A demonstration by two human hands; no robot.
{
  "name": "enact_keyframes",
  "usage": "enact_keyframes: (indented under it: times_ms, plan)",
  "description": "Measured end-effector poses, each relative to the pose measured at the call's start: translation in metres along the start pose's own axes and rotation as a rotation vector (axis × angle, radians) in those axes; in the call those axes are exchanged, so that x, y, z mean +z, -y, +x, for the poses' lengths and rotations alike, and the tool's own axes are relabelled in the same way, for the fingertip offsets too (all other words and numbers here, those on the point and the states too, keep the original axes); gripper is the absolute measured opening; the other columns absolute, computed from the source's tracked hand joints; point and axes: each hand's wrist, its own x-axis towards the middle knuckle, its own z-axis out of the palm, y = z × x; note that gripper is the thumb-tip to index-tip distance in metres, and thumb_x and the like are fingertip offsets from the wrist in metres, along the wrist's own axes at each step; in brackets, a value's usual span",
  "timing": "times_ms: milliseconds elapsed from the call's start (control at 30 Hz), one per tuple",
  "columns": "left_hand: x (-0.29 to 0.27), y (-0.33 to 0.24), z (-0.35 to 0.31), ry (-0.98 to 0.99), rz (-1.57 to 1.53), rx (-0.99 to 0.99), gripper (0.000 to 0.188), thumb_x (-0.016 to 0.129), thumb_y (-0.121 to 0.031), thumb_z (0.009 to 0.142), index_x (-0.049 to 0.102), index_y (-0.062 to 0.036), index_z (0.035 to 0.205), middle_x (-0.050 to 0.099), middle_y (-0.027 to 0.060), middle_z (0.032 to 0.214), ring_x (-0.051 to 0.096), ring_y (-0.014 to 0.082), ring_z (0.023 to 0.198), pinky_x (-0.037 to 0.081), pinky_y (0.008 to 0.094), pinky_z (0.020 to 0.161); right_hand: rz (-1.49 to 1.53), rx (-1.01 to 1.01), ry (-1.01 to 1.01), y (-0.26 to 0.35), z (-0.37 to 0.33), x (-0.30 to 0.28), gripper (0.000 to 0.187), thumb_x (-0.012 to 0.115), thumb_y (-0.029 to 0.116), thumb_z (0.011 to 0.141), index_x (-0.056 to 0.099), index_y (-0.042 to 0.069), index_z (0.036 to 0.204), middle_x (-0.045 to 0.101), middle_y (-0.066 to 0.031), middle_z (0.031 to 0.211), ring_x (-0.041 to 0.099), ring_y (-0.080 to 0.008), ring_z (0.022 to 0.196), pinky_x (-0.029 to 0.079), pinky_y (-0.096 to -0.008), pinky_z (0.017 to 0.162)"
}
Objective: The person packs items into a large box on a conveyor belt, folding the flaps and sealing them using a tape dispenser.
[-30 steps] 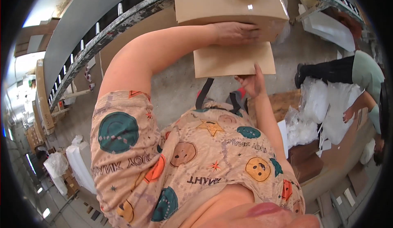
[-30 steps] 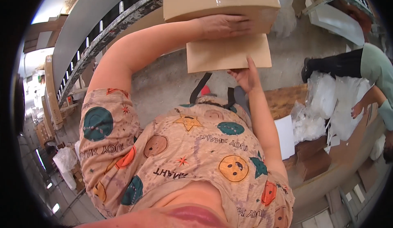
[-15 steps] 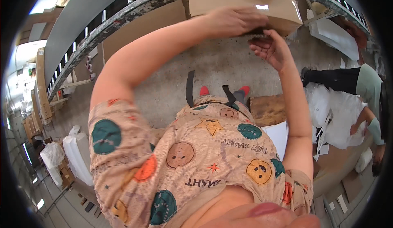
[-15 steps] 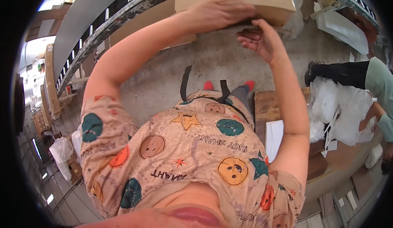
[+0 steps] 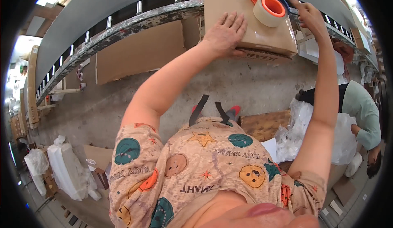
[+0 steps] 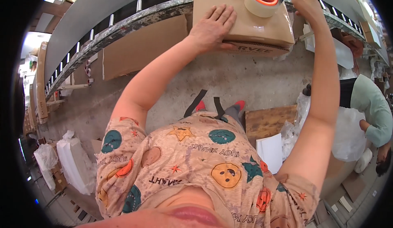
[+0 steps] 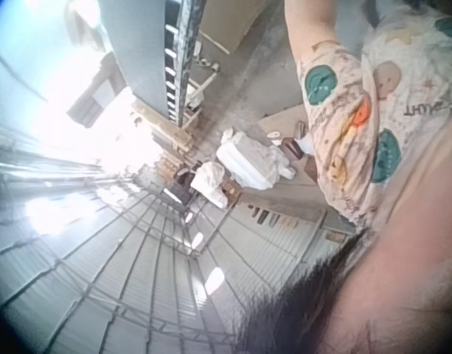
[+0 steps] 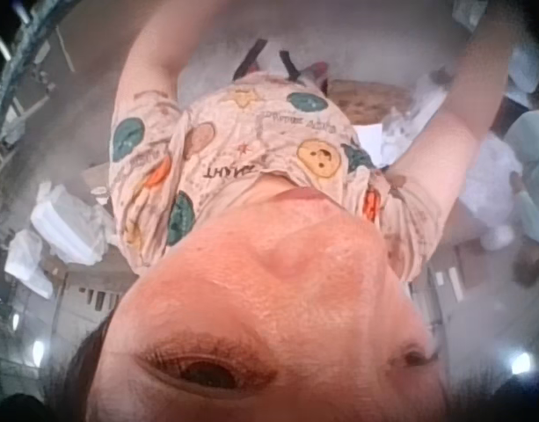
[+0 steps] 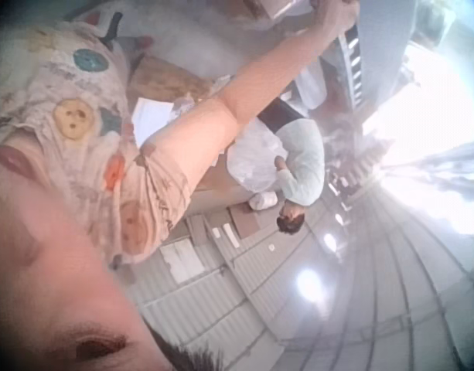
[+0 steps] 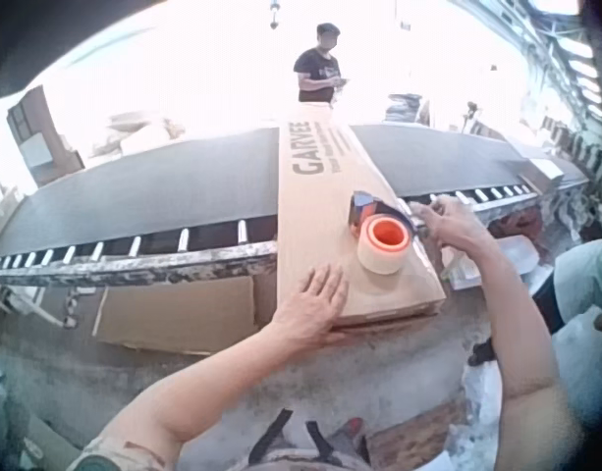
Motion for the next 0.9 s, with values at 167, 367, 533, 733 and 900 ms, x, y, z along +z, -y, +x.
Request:
enact_keyframes:
  times_ms: [167, 367, 533, 733, 900]
  plan:
    - [0.000, 0.008, -0.010, 0.029, -0.011, -0.053, 0.093, 0.062, -0.058, 0.075, 0.030, 0.0005, 0.140, 0.032, 0.0176, 0.145, 0.028, 0.0319, 0.136, 0.020, 0.0420, 0.113, 0.044, 0.123, 0.633, 0.012, 0.068, 0.043, 0.041, 0.066, 0.047, 0.074, 0.056, 0.007, 0.078, 0.047, -0.0012, 0.063, 0.046, -0.0113, 0.049, 0.041, -0.0267, 0.047]
    - [-0.007, 0.012, -0.033, 0.049, -0.027, -0.120, 0.092, 0.061, -0.057, 0.076, 0.030, 0.0008, 0.140, 0.031, 0.0174, 0.146, 0.026, 0.0308, 0.137, 0.018, 0.0416, 0.114, 0.246, 0.180, 0.649, 0.030, 0.036, 0.067, 0.047, 0.061, 0.036, 0.077, 0.055, 0.003, 0.111, 0.062, -0.0070, 0.087, 0.061, -0.0193, 0.070, 0.055, -0.0364, 0.064]
    - [-0.014, 0.021, -0.036, 0.077, -0.045, -0.063, 0.088, 0.065, -0.052, 0.075, 0.033, 0.0023, 0.137, 0.034, 0.0180, 0.143, 0.028, 0.0316, 0.136, 0.019, 0.0441, 0.113, 0.513, 0.354, 0.539, 0.005, -0.009, 0.045, 0.027, 0.063, 0.029, 0.076, 0.060, 0.010, 0.094, 0.060, -0.0008, 0.088, 0.059, -0.0124, 0.075, 0.050, -0.0294, 0.067]
    - [-0.011, 0.024, -0.033, 0.028, -0.130, -0.030, 0.085, 0.068, -0.047, 0.074, 0.035, 0.0015, 0.135, 0.035, 0.0166, 0.141, 0.028, 0.0312, 0.135, 0.019, 0.0452, 0.113, 0.671, 0.085, 0.480, 0.030, -0.025, 0.037, 0.042, 0.065, 0.036, 0.082, 0.060, 0.011, 0.115, 0.062, -0.0016, 0.110, 0.058, -0.0110, 0.100, 0.046, -0.0270, 0.087]
    - [-0.011, 0.035, -0.046, 0.006, -0.204, -0.069, 0.075, 0.071, -0.043, 0.072, 0.042, -0.0007, 0.127, 0.043, 0.0140, 0.132, 0.034, 0.0292, 0.129, 0.022, 0.0452, 0.111, 0.007, 0.053, 0.295, 0.185, -0.035, 0.051, 0.049, 0.056, 0.043, 0.086, 0.063, 0.006, 0.116, 0.062, -0.0132, 0.115, 0.051, -0.0247, 0.114, 0.040, -0.0358, 0.093]
